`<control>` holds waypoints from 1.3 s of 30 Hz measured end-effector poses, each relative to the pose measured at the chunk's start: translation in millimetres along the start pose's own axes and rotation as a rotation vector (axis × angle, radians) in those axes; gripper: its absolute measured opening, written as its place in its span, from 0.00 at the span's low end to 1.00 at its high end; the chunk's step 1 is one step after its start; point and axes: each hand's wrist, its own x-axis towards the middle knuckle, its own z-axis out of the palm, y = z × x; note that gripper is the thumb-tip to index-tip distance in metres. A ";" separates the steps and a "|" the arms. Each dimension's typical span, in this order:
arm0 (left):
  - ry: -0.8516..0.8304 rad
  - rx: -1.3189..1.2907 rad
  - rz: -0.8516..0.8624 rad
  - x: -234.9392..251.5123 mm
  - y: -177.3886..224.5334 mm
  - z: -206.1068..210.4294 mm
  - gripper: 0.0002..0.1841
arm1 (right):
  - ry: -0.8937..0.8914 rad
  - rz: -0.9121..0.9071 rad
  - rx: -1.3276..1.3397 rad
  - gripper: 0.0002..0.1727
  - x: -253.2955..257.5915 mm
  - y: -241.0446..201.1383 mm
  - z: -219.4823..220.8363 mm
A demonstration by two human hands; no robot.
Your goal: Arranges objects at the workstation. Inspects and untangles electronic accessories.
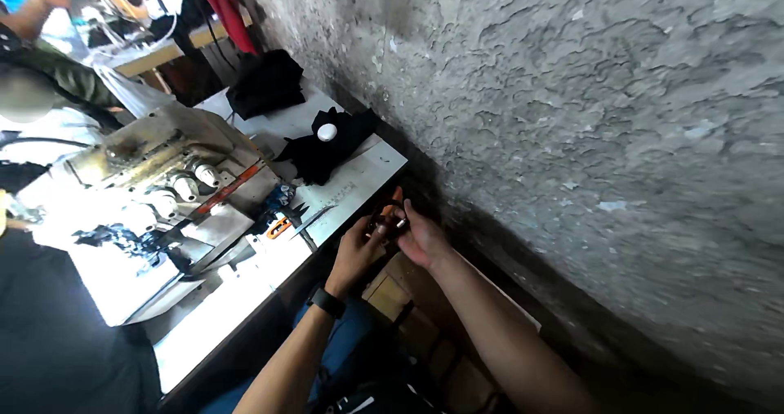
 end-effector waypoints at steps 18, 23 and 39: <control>0.044 1.002 -0.194 41.2 56.5 11.7 0.16 | -0.262 -0.626 -1.751 0.22 60.5 28.5 -82.2; -0.183 1.248 -0.338 47.4 62.8 55.3 0.14 | -0.230 -0.627 -1.803 0.20 42.2 25.5 -96.1; -0.435 1.020 -0.385 59.3 35.3 48.3 0.19 | -0.226 -1.033 -1.689 0.12 44.7 47.9 -94.6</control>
